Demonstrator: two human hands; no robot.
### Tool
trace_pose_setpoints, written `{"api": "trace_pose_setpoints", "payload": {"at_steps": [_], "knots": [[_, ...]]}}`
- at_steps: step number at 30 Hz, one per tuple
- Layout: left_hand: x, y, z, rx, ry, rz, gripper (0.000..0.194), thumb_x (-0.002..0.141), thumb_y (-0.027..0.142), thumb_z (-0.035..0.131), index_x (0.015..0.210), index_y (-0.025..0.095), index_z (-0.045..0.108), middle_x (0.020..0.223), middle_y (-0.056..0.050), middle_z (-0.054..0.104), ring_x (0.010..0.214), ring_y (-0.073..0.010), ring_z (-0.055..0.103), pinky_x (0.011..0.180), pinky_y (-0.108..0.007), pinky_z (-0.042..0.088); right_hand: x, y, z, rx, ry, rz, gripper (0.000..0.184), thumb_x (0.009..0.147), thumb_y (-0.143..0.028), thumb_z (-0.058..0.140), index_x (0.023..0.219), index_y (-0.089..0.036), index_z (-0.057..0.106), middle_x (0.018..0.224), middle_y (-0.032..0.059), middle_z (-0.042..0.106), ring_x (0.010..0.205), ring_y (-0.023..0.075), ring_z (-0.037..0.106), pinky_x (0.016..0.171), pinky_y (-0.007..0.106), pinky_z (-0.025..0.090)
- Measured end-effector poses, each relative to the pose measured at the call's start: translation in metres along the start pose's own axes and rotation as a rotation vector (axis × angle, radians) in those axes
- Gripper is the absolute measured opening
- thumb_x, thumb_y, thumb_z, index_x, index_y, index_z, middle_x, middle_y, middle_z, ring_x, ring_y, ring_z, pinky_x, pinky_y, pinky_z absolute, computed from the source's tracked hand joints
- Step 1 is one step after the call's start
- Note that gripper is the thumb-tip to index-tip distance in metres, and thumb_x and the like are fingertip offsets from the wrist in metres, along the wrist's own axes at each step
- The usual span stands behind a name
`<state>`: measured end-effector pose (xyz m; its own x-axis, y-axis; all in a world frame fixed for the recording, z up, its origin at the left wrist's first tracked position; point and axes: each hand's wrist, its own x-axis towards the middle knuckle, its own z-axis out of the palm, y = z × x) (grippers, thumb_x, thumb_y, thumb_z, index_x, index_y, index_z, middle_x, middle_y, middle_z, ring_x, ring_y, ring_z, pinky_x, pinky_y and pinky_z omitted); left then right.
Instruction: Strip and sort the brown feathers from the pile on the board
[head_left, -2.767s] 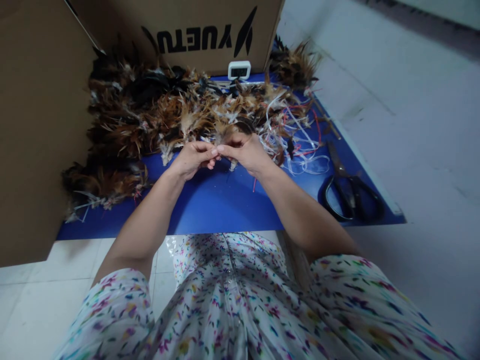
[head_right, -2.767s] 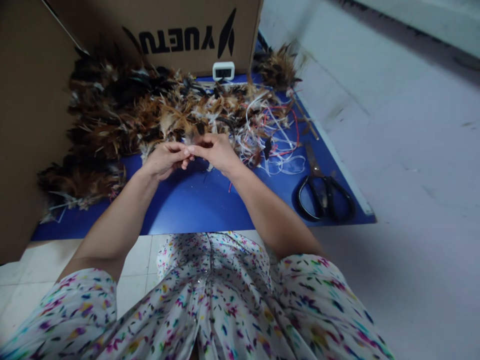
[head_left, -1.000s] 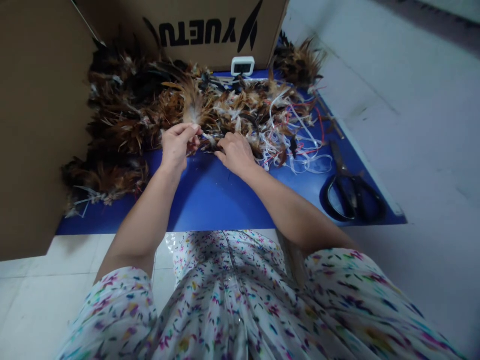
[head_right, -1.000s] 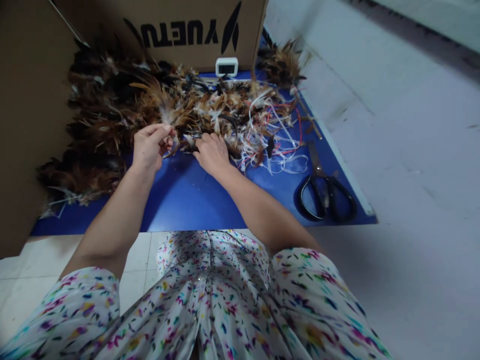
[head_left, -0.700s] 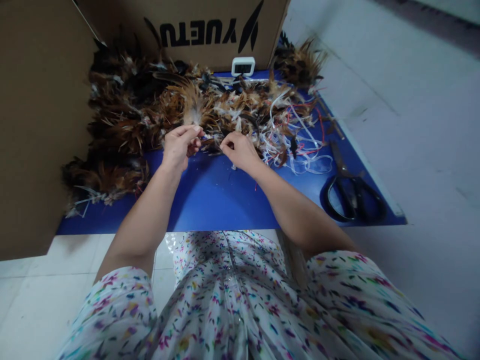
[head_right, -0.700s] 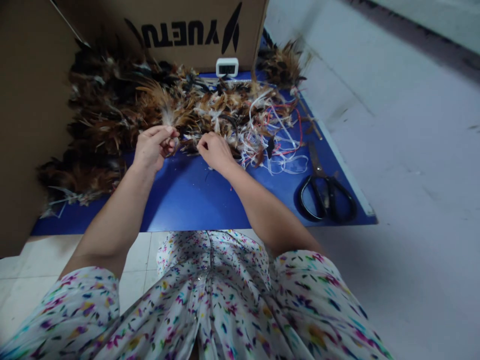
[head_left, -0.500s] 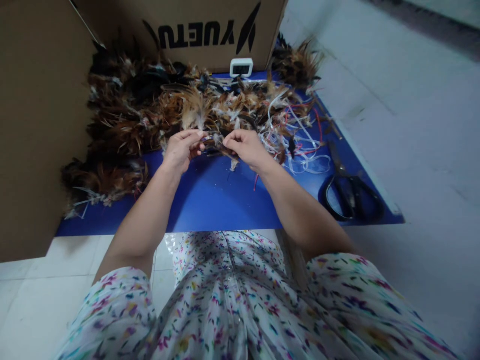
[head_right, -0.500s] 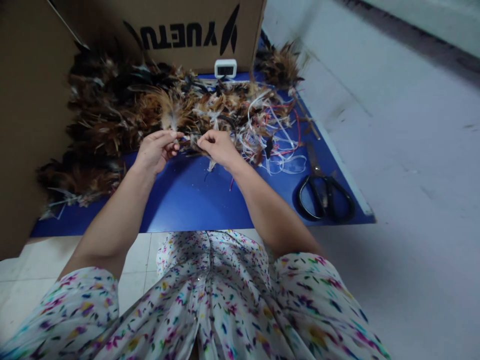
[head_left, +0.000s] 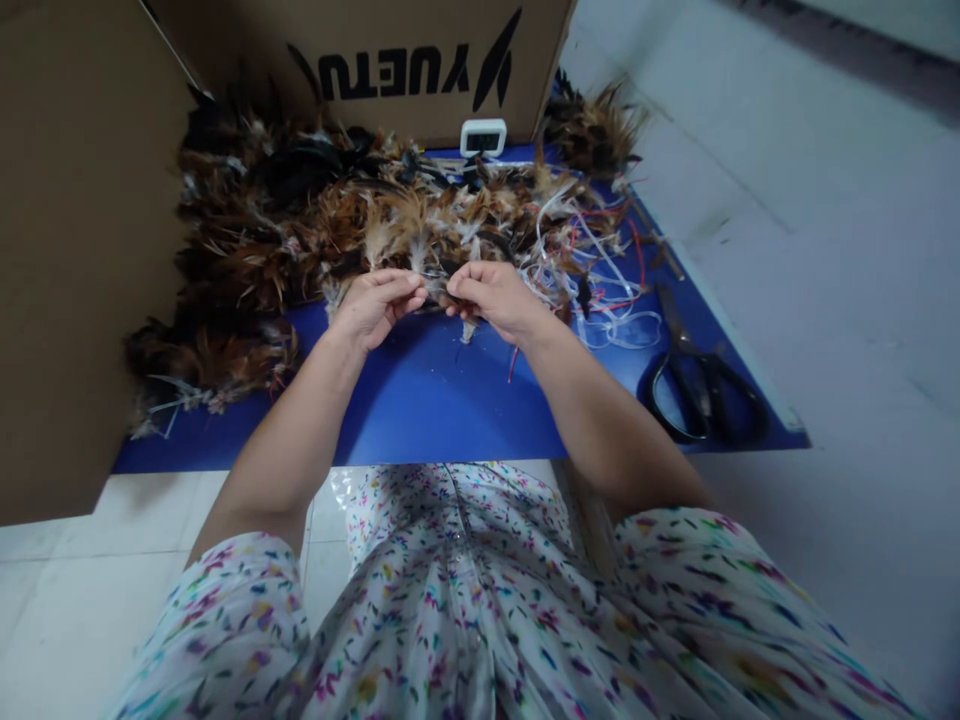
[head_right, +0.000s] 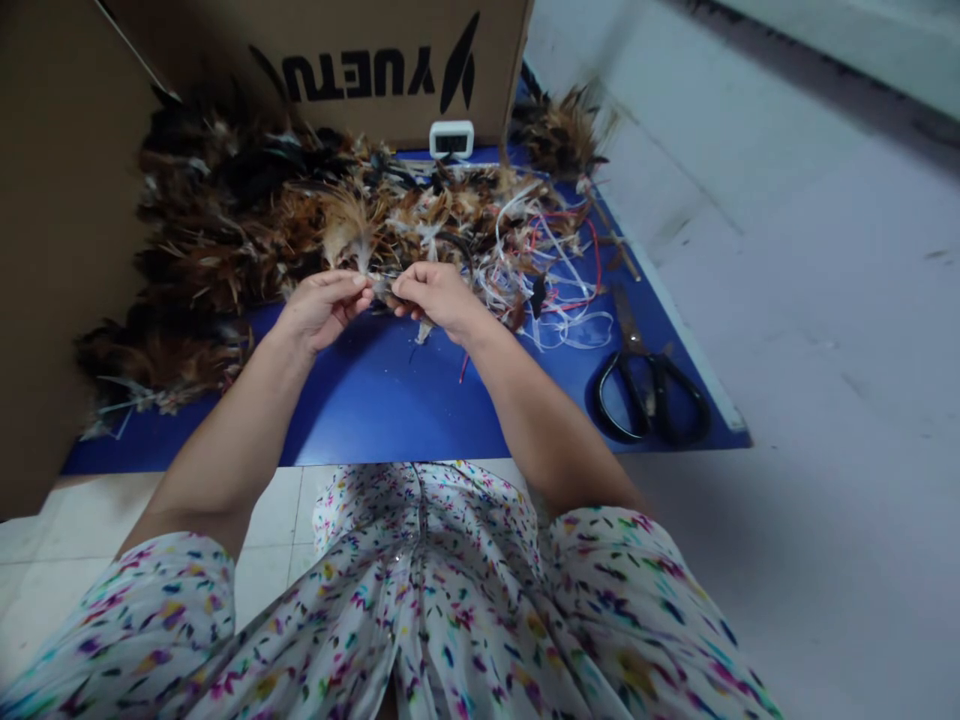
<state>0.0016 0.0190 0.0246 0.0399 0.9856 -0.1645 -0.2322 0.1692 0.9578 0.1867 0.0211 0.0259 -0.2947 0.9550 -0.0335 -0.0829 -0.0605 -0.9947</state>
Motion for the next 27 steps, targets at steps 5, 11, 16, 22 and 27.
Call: {"api": "trace_pose_setpoints", "payload": {"at_steps": [5, 11, 16, 22, 27], "knots": [[0.002, 0.0, 0.001, -0.061, 0.049, -0.012, 0.011, 0.077, 0.004, 0.072, 0.072, 0.014, 0.072, 0.073, -0.003, 0.074, 0.064, -0.006, 0.07, 0.07, -0.013, 0.061, 0.003, 0.005, -0.004, 0.071, -0.006, -0.093, 0.014, 0.08, -0.032, 0.075, 0.081, -0.02, 0.068, 0.07, -0.0019, 0.07, 0.061, 0.0097, 0.063, 0.056, 0.022, 0.048], [0.001, 0.003, 0.004, -0.166, 0.047, -0.056, 0.021, 0.082, 0.0, 0.065, 0.069, 0.014, 0.072, 0.073, -0.002, 0.073, 0.063, -0.0039, 0.069, 0.071, -0.011, 0.06, 0.004, 0.008, 0.001, -0.1, 0.025, -0.333, 0.029, 0.064, -0.029, 0.087, 0.088, -0.022, 0.073, 0.083, -0.0014, 0.073, 0.076, 0.0122, 0.065, 0.073, 0.027, 0.054], [-0.002, 0.003, 0.009, -0.138, 0.045, -0.089, 0.021, 0.081, 0.0, 0.066, 0.067, 0.015, 0.07, 0.065, 0.0, 0.07, 0.059, -0.0043, 0.068, 0.066, -0.01, 0.06, -0.002, 0.006, 0.008, -0.269, 0.06, -0.453, 0.018, 0.074, -0.039, 0.082, 0.08, -0.024, 0.074, 0.086, 0.0003, 0.074, 0.081, 0.0156, 0.065, 0.081, 0.032, 0.053], [-0.004, 0.003, 0.008, -0.104, -0.029, -0.13, 0.015, 0.083, 0.006, 0.07, 0.072, 0.016, 0.072, 0.071, 0.0, 0.071, 0.055, -0.0033, 0.065, 0.061, -0.013, 0.059, -0.006, 0.001, 0.004, -0.328, 0.139, -0.476, 0.005, 0.08, -0.028, 0.075, 0.08, -0.023, 0.074, 0.081, -0.001, 0.07, 0.08, 0.0152, 0.063, 0.08, 0.031, 0.05], [-0.005, 0.002, 0.005, -0.074, -0.097, -0.167, 0.013, 0.085, 0.01, 0.07, 0.074, 0.017, 0.072, 0.074, 0.0, 0.073, 0.055, -0.0044, 0.065, 0.058, -0.016, 0.058, -0.004, -0.002, 0.0, -0.285, 0.198, -0.449, 0.007, 0.08, -0.029, 0.075, 0.084, -0.023, 0.073, 0.076, -0.0021, 0.067, 0.076, 0.0157, 0.063, 0.074, 0.031, 0.05]]}}
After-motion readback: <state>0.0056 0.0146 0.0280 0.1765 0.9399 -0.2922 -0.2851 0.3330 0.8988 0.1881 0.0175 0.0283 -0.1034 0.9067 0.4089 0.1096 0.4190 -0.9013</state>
